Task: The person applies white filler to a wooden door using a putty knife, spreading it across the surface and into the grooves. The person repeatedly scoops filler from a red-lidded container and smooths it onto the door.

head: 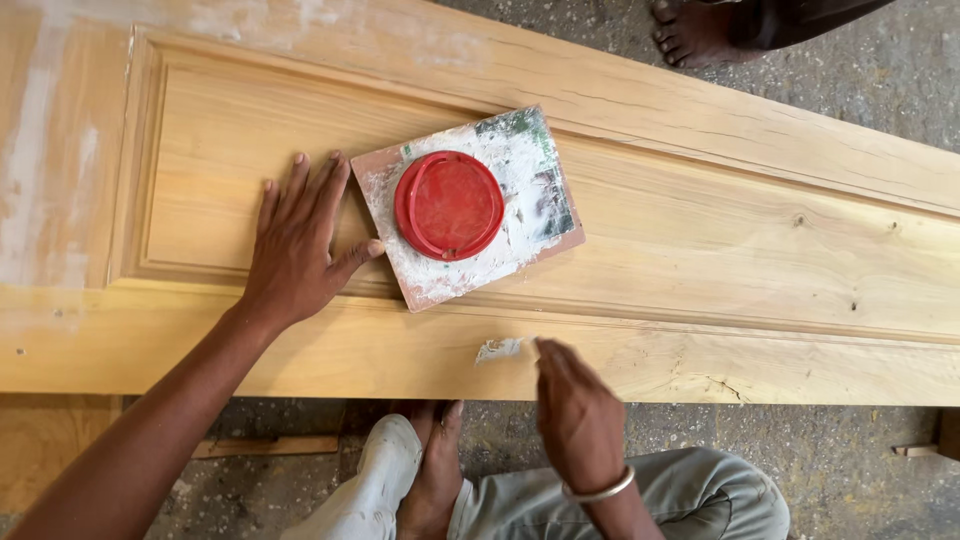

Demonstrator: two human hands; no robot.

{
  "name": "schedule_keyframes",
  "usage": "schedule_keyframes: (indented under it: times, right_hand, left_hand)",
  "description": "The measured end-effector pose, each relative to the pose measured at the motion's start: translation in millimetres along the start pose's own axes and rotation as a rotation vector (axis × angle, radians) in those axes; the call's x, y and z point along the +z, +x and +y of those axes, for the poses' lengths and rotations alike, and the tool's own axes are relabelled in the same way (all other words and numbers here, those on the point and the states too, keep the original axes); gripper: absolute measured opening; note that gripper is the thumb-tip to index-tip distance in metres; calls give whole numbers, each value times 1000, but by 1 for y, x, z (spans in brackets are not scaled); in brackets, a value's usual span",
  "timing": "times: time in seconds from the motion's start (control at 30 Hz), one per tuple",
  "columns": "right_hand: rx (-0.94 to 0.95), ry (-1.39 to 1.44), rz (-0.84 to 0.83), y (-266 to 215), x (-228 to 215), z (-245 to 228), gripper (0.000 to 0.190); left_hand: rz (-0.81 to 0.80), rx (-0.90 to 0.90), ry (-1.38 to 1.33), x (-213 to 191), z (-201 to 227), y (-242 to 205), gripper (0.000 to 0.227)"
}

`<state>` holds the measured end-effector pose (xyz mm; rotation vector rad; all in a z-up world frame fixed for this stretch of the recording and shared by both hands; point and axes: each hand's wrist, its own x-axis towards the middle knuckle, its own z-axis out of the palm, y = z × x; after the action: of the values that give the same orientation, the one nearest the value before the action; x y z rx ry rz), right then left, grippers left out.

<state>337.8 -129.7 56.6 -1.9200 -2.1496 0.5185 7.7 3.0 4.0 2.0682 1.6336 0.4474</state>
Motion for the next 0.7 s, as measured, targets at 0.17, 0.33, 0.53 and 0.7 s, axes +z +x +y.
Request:
schedule_keyframes:
  times: [0.17, 0.33, 0.53, 0.7]
  right_hand:
    - [194, 52, -72, 21, 11, -1, 20]
    - [228, 196, -160, 9, 50, -45, 22]
    - [12, 205, -203, 9, 29, -69, 24]
    - [-10, 135, -43, 18, -1, -12, 23]
  left_hand:
    - [14, 4, -5, 4, -6, -8, 100]
    - [7, 14, -12, 6, -10, -10, 100]
    - [2, 8, -12, -2, -2, -2, 98]
    - [21, 9, -34, 7, -9, -15, 99]
